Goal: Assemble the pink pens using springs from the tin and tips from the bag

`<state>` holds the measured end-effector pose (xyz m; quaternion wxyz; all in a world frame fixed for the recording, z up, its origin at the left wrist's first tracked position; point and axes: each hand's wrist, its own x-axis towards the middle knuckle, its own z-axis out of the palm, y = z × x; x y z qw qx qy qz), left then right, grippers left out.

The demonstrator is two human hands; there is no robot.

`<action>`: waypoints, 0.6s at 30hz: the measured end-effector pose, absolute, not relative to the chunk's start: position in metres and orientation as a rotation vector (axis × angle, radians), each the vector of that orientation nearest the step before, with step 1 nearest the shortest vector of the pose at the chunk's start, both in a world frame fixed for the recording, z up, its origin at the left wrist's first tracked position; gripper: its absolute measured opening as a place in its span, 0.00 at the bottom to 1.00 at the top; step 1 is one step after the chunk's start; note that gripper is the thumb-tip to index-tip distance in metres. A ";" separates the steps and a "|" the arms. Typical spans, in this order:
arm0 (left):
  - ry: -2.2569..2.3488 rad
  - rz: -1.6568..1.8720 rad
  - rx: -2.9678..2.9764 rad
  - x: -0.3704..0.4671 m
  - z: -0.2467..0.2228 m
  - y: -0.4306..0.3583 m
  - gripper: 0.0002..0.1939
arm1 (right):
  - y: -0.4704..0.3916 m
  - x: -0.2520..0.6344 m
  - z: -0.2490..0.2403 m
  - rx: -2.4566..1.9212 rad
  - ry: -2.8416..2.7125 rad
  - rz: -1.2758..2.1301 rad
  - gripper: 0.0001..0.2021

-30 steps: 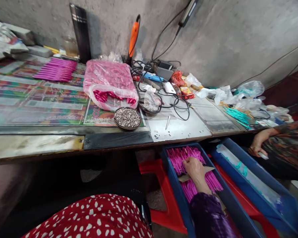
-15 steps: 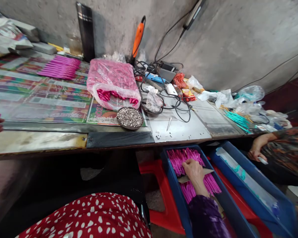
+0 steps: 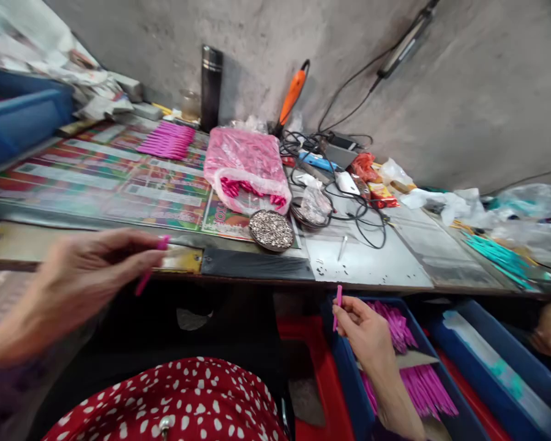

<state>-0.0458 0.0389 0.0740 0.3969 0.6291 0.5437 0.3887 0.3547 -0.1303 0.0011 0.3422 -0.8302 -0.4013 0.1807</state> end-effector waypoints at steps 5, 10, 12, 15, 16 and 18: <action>0.928 0.834 1.390 -0.005 0.070 0.019 0.16 | -0.096 0.286 0.019 -1.876 -1.207 0.646 0.20; 0.812 0.717 1.169 0.008 0.053 0.007 0.17 | -0.073 0.222 0.031 -1.564 -1.359 0.893 0.16; 0.800 0.718 1.127 0.010 0.048 0.004 0.17 | -0.067 0.203 0.032 -1.428 -1.348 0.946 0.12; 0.779 0.748 1.087 0.011 0.044 0.001 0.17 | -0.061 0.183 0.031 -1.268 -1.306 1.047 0.13; 0.771 0.762 1.077 0.011 0.044 0.000 0.17 | -0.059 0.179 0.030 -1.236 -1.299 1.083 0.14; 0.759 0.793 1.052 0.012 0.042 0.000 0.17 | -0.057 0.173 0.029 -1.210 -1.286 1.117 0.15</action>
